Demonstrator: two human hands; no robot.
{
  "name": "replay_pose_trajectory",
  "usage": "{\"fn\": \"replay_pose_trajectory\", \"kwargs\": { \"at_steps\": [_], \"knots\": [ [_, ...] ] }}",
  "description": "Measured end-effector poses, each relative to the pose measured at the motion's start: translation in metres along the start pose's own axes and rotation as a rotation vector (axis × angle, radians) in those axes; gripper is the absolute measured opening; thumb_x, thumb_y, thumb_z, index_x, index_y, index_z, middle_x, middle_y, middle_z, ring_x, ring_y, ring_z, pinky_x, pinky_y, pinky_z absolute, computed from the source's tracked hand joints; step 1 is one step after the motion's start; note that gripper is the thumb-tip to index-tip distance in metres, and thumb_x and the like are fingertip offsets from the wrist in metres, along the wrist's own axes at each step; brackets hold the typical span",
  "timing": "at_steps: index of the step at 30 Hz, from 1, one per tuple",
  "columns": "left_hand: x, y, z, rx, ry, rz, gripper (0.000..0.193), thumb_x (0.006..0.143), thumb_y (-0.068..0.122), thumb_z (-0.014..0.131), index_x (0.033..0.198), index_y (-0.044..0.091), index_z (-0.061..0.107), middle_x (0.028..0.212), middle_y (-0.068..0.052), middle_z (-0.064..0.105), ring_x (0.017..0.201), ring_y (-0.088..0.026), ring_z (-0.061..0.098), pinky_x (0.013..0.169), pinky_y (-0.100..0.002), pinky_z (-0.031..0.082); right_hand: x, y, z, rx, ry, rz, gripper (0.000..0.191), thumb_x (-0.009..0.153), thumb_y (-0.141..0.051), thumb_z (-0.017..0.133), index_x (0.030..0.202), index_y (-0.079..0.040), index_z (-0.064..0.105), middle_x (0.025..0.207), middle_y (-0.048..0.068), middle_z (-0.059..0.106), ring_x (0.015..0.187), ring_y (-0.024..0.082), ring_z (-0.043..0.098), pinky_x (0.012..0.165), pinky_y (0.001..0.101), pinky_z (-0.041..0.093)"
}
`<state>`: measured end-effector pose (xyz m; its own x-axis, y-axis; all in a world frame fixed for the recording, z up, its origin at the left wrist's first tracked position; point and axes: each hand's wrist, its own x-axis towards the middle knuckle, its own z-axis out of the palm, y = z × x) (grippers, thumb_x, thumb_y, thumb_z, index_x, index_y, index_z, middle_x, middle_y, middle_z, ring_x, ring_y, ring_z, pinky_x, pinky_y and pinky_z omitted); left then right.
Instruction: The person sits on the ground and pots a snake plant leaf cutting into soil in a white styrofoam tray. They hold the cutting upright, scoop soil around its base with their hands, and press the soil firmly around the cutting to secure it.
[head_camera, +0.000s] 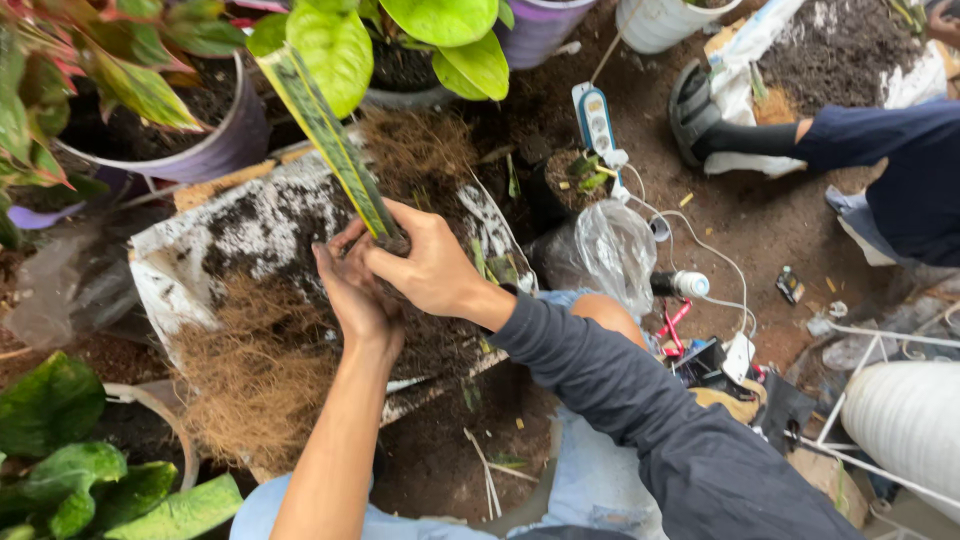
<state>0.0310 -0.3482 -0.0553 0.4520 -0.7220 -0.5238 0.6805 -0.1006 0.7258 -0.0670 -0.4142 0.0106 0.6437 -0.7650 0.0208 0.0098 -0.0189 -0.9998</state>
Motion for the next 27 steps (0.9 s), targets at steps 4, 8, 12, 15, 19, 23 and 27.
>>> {"fn": "replay_pose_trajectory", "kwargs": {
  "at_steps": [4,8,12,15,19,23,27],
  "knots": [
    [-0.023,-0.006,-0.003,-0.236,-0.014,-0.151,0.060,0.098,0.069,0.034,0.125,0.019,0.053,0.126,-0.005,0.057,0.134,-0.026,0.052,0.115,-0.059,0.041,-0.028,-0.002,0.014,-0.165,0.015,-0.108,0.023,0.093,-0.013,0.068,0.110,0.002,0.069,0.096,0.011,0.077,0.091,0.014,0.074,0.085,0.0295,0.059],
    [-0.042,-0.002,-0.013,-0.239,-0.122,-0.124,0.070,0.095,0.071,0.034,0.128,0.014,0.056,0.133,-0.018,0.063,0.132,-0.032,0.056,0.116,-0.057,0.040,-0.054,-0.001,0.024,-0.165,0.055,-0.122,0.027,0.089,-0.016,0.067,0.110,0.001,0.069,0.093,0.011,0.077,0.087,0.015,0.076,0.084,0.0309,0.060],
    [-0.055,-0.002,-0.010,-0.176,-0.170,-0.007,0.065,0.099,0.067,0.035,0.132,0.014,0.051,0.143,-0.017,0.049,0.139,-0.030,0.049,0.119,-0.058,0.038,-0.062,0.008,0.025,-0.370,0.085,-0.218,0.041,0.086,-0.025,0.068,0.119,-0.001,0.070,0.117,0.016,0.071,0.113,0.025,0.061,0.103,0.0410,0.051],
    [-0.058,0.000,-0.011,0.021,-0.160,-0.007,0.068,0.098,0.065,0.026,0.137,0.015,0.050,0.144,-0.013,0.050,0.139,-0.026,0.047,0.116,-0.053,0.037,-0.057,0.018,0.022,-0.576,0.081,-0.266,0.045,0.091,-0.033,0.065,0.124,-0.003,0.070,0.140,0.018,0.059,0.136,0.033,0.043,0.115,0.0519,0.035],
    [-0.054,0.000,-0.021,0.231,-0.069,0.073,0.060,0.105,0.052,0.025,0.139,0.011,0.054,0.136,-0.009,0.060,0.128,-0.017,0.054,0.109,-0.040,0.041,-0.051,0.026,0.026,-0.680,0.054,-0.303,0.047,0.098,-0.036,0.057,0.134,-0.007,0.068,0.146,0.016,0.055,0.143,0.036,0.037,0.119,0.0594,0.027],
    [-0.041,0.008,-0.038,0.288,-0.033,0.239,0.053,0.113,0.038,0.031,0.124,-0.001,0.064,0.098,-0.009,0.065,0.087,-0.015,0.059,0.077,-0.038,0.050,-0.031,0.023,0.042,-0.730,-0.048,-0.208,0.041,0.100,-0.032,0.055,0.128,-0.005,0.068,0.130,0.017,0.063,0.127,0.034,0.049,0.111,0.0522,0.034],
    [-0.031,0.027,-0.055,0.476,0.039,0.269,0.053,0.111,0.036,0.033,0.105,-0.002,0.069,0.073,-0.004,0.064,0.067,-0.011,0.056,0.062,-0.035,0.046,-0.017,0.020,0.064,-0.450,-0.134,0.070,0.042,0.100,-0.032,0.054,0.127,-0.002,0.064,0.107,0.014,0.071,0.101,0.024,0.066,0.094,0.0377,0.050]
  ]
}}
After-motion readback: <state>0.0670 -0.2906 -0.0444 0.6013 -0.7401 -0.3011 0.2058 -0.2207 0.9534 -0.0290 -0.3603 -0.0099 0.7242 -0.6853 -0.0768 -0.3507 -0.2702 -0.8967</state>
